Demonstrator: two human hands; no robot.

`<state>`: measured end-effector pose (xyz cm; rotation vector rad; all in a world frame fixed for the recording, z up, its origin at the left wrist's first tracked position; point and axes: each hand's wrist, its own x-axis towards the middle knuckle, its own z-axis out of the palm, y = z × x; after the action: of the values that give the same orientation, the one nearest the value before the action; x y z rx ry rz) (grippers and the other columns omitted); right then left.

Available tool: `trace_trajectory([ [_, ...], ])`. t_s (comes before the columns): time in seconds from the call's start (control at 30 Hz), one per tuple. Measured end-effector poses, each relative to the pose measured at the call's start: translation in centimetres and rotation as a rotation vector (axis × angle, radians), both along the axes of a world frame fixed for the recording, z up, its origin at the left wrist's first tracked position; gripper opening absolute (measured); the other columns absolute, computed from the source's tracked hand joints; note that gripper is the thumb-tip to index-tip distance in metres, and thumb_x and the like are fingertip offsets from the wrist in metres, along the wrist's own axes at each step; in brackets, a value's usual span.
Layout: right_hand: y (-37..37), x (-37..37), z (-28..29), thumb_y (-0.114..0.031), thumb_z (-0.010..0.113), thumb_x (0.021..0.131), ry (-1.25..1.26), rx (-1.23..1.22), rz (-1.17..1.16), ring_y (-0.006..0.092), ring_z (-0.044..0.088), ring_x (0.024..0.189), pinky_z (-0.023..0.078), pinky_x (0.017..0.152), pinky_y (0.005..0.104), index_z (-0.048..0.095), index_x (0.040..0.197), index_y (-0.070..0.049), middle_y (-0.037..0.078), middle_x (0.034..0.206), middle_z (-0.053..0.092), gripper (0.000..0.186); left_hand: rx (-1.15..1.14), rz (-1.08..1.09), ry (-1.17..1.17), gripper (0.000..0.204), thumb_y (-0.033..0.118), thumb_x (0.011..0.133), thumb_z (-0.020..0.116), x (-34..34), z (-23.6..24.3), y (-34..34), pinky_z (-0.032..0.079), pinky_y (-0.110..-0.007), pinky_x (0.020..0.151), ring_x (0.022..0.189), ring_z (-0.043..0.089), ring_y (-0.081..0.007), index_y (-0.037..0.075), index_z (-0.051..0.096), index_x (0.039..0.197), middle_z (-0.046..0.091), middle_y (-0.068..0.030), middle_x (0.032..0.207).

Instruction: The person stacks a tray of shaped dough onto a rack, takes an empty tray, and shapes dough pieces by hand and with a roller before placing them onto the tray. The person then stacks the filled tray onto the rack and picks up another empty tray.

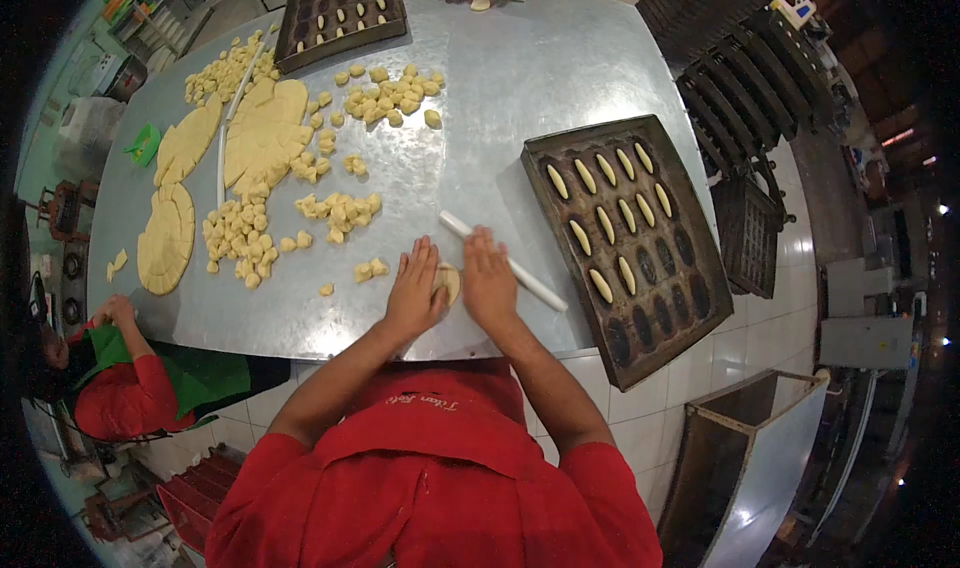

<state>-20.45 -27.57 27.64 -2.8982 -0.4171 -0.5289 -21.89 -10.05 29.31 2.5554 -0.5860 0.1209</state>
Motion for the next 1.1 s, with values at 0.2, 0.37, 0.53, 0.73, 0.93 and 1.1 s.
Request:
trace_trajectory([
  [0.2,1.2,-7.1,0.0,-0.015,0.056,0.087,0.171,0.413,0.308,0.039,0.041,0.132,0.029,0.11,0.0549,0.042,0.135,0.003,0.025,0.135,0.048,0.053,0.174,-0.141,0.044,0.063,0.022,0.09,0.053,-5.2,0.4,1.9,0.018,-0.051,0.116,0.144,0.024,-0.0329,-0.002,0.032,0.144,0.027,-0.0193,0.154],
  [0.37,2.1,-5.5,2.8,-0.013,0.061,0.084,0.314,0.548,0.2,0.041,0.051,0.119,0.035,0.106,0.0548,0.049,0.123,0.004,0.024,0.121,0.055,0.044,0.1,-0.21,0.01,0.053,0.015,0.086,0.056,-7.0,0.5,3.7,0.023,-0.05,0.114,0.14,0.034,-0.0312,-0.001,0.046,0.135,0.043,-0.0174,0.145],
  [0.53,6.1,0.3,1.5,-0.025,0.061,0.085,0.144,0.411,0.126,0.0388,0.043,0.127,0.031,0.109,0.0524,0.048,0.127,0.007,0.024,0.13,0.049,0.054,-0.244,-0.049,-0.169,0.029,0.0,0.075,0.062,-4.5,0.7,5.0,0.046,-0.043,0.092,0.108,0.059,-0.0333,0.002,0.064,0.104,0.065,-0.015,0.109],
  [0.73,5.3,-9.5,1.2,-0.039,0.059,0.085,0.347,0.118,0.358,0.0369,0.023,0.143,0.019,0.115,0.0537,0.033,0.141,0.009,0.026,0.151,0.028,0.078,-0.195,0.197,-0.291,0.026,-0.003,0.071,0.064,-2.2,3.3,9.0,0.047,-0.041,0.084,0.095,0.058,-0.0327,0.003,0.064,0.097,0.064,-0.0125,0.1],
  [0.93,6.9,-5.1,1.0,-0.043,0.057,0.085,0.287,0.192,0.313,0.0365,0.019,0.145,0.016,0.115,0.0555,0.031,0.143,0.008,0.025,0.153,0.025,0.082,0.049,0.199,-0.324,0.036,-0.001,0.071,0.064,-0.2,3.5,10.4,0.047,-0.04,0.084,0.096,0.056,-0.0314,0.005,0.065,0.106,0.062,-0.0108,0.104],
  [1.1,7.4,6.9,1.0,-0.041,0.056,0.087,0.021,0.262,0.097,0.0349,0.027,0.14,0.023,0.112,0.0543,0.043,0.136,0.004,0.023,0.149,0.033,0.069,0.03,0.237,-0.179,0.039,0.001,0.073,0.065,-0.2,3.2,10.6,0.047,-0.039,0.078,0.086,0.055,-0.0295,0.006,0.066,0.112,0.06,-0.0099,0.089],
])
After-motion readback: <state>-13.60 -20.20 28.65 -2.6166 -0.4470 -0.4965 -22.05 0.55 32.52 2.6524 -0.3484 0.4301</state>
